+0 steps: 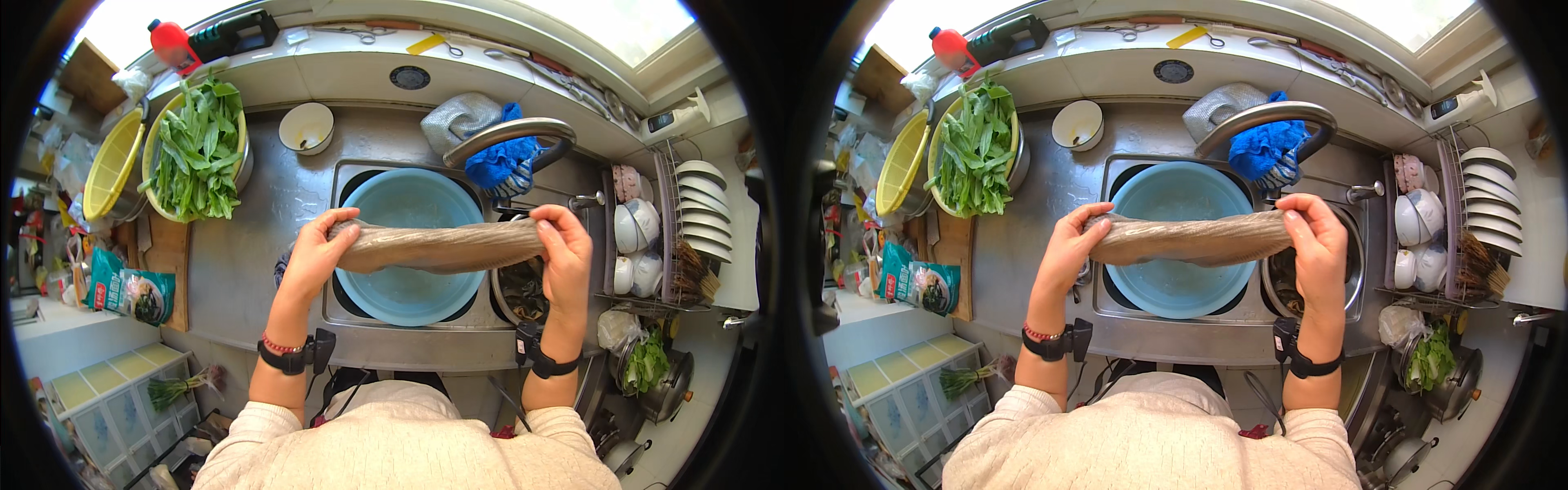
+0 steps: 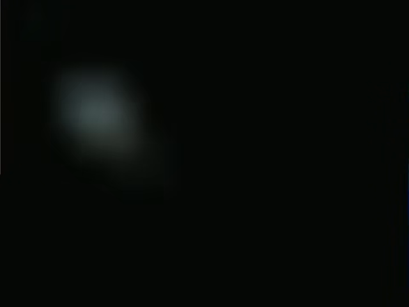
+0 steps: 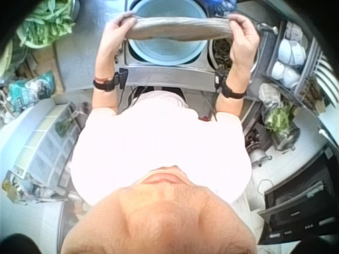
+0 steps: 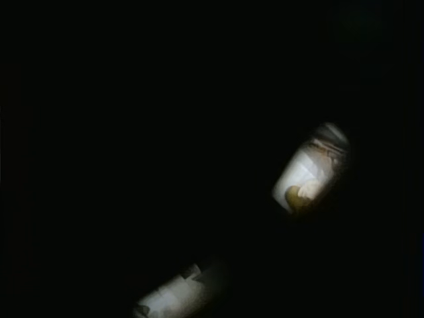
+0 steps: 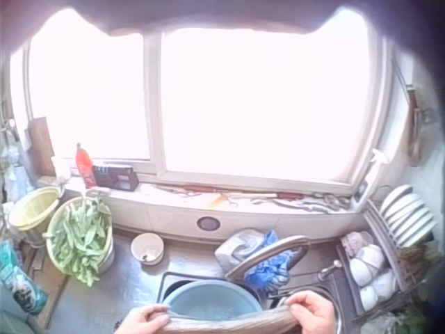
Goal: The person scrubs a black countertop with a steel wool pad, then rinses the pad in a basin of water at the sink. They return to the countertop and continue scrubbing, then wipe the surface with a cloth.
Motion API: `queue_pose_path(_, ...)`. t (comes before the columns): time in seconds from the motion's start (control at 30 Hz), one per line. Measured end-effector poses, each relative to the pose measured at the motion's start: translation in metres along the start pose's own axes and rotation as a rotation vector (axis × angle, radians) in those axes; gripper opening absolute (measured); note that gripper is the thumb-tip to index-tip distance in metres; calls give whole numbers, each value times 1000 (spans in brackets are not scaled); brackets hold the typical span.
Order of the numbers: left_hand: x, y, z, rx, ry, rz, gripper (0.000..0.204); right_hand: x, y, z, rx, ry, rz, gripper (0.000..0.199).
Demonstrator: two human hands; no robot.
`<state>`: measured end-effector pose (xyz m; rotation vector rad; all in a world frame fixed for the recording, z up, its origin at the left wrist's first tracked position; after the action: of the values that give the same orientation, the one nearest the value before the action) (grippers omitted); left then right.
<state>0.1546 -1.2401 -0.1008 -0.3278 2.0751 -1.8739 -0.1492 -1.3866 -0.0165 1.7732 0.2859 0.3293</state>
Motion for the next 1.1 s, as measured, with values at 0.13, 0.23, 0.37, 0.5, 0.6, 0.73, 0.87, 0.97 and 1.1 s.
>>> queue_pose_path(0.13,19,107,31,-11,14,243,24,-3,-105,44,252,-22,-163,20)
queue_pose_path(0.23,64,176,44,-34,85,505,26,20,-203,68,487,74,-325,30)
queue_pose_path(0.37,121,206,31,-431,398,855,45,57,-305,84,322,184,-723,50)
queue_pose_path(0.5,130,246,14,-453,507,1002,60,93,-348,71,339,454,-1276,63)
queue_pose_path(0.6,127,254,19,-425,535,998,63,98,-353,75,345,421,-1379,63)
queue_pose_path(0.73,127,243,29,-490,658,1000,59,76,-367,82,289,398,-1067,51)
queue_pose_path(0.87,106,208,35,-315,441,731,45,69,-316,78,615,369,-569,37)
queue_pose_path(0.97,95,137,35,92,261,491,40,68,-241,62,460,314,-521,31)
queue_pose_path(1.1,102,37,29,81,237,308,39,88,-178,42,113,335,-864,23)
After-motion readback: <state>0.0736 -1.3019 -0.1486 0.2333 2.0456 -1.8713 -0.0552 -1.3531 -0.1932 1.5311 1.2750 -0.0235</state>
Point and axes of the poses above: each hand's wrist, its own z-axis towards the middle knuckle, its own x-axis out of the palm, y = z × x, the point moved 7 cm from there along z, towards the middle knuckle, and after that the axes turned 11 degrees about x, right-handed, at the moved point
